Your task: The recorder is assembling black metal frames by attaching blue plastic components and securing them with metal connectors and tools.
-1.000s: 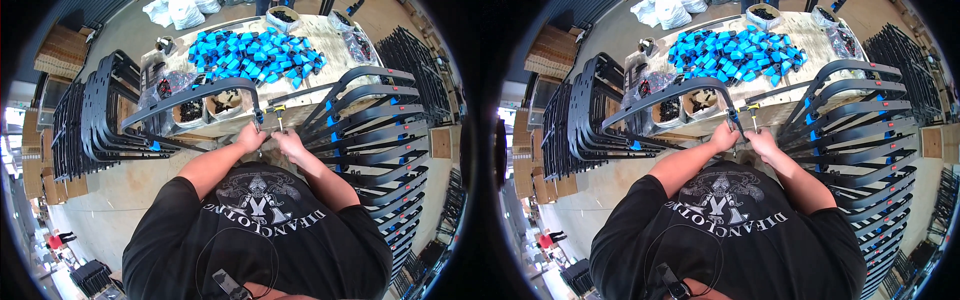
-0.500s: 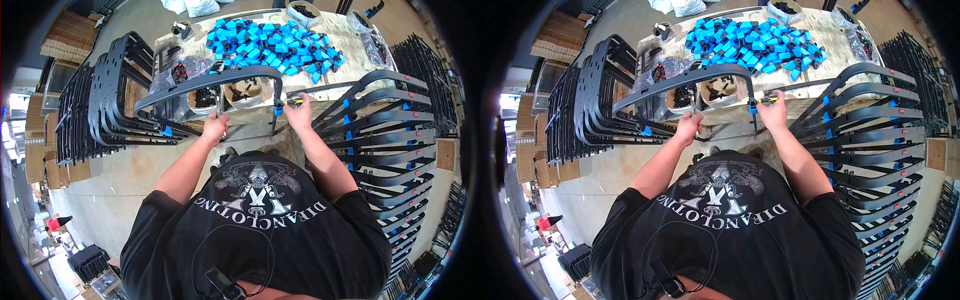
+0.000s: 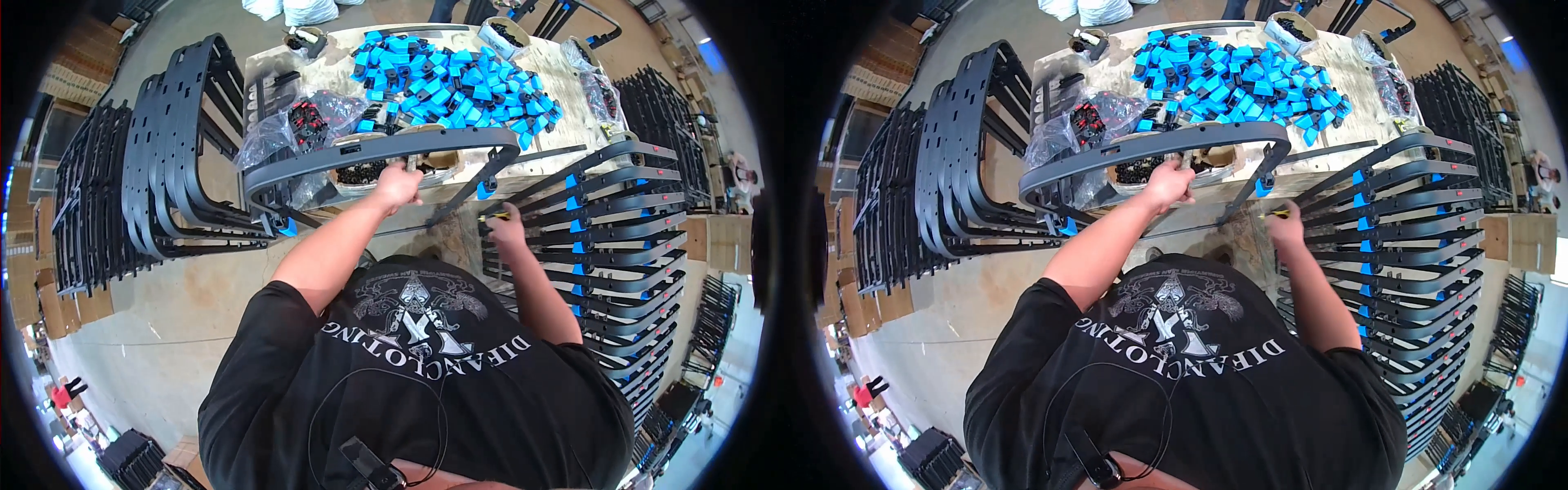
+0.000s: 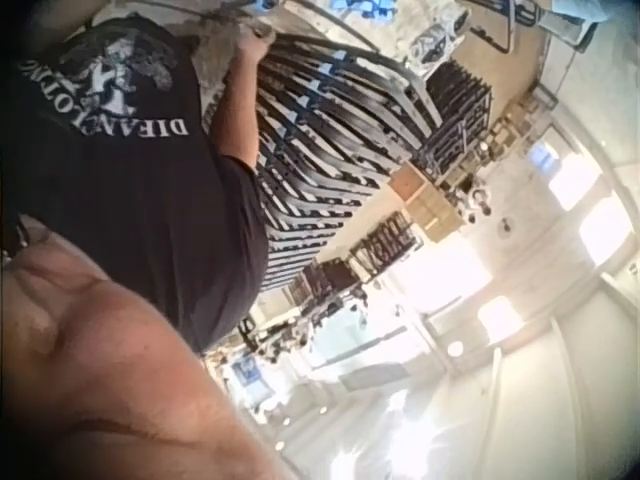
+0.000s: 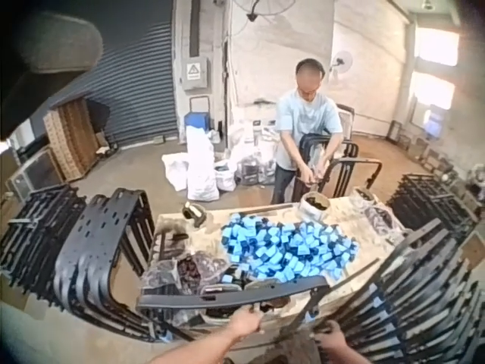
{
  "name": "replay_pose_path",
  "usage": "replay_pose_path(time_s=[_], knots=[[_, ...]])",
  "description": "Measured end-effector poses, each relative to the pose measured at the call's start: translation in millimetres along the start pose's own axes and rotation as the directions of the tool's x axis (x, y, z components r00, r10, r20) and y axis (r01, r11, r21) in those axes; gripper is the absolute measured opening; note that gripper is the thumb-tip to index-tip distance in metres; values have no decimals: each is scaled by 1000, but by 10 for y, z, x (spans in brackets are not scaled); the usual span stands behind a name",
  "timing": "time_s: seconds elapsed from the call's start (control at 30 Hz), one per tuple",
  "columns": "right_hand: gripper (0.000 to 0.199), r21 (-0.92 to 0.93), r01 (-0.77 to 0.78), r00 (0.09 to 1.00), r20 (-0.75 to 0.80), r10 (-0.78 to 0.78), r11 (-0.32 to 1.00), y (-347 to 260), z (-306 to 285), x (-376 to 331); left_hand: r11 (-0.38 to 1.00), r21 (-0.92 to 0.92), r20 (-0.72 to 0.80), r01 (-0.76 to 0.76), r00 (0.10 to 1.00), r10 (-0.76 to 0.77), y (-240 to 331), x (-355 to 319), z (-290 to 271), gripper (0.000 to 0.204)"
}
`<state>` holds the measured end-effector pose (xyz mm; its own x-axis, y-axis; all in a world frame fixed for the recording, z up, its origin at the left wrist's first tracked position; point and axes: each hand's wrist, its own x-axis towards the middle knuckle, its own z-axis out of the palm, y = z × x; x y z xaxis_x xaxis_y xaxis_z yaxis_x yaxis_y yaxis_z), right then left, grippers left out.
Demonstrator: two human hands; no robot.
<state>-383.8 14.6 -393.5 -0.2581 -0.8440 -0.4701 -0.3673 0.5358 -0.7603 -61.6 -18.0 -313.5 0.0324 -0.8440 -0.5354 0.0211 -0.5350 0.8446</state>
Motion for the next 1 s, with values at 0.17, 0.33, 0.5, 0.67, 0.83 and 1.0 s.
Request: replay_pose_path(time_s=[0.17,0.33,0.5,0.67,0.83,1.0], knots=[[69,318,-79,975,222,6,945,-953,442,-621,889,459,198,-12,976,-89,86,-376,-212,48],[39,337,51,964,228,-134,940,-1780,941,-362,951,307,309,35,941,-135,-564,-618,-842,43],[39,-232,353,933,166,-320,907,-1775,1189,-53,977,140,116,160,977,-177,-804,-986,-1406,34],[40,-450,696,617,-22,-787,559,-1331,877,-737,985,125,-75,116,991,-107,-1226,-1257,-1988,35],[46,-461,213,963,-52,-265,862,-640,462,-687,965,-10,-298,262,920,-253,-1500,-1344,-2280,43],[63,-465,137,953,-180,-245,875,-696,422,-73,861,489,-459,-141,798,391,-1364,-1072,-2216,60]])
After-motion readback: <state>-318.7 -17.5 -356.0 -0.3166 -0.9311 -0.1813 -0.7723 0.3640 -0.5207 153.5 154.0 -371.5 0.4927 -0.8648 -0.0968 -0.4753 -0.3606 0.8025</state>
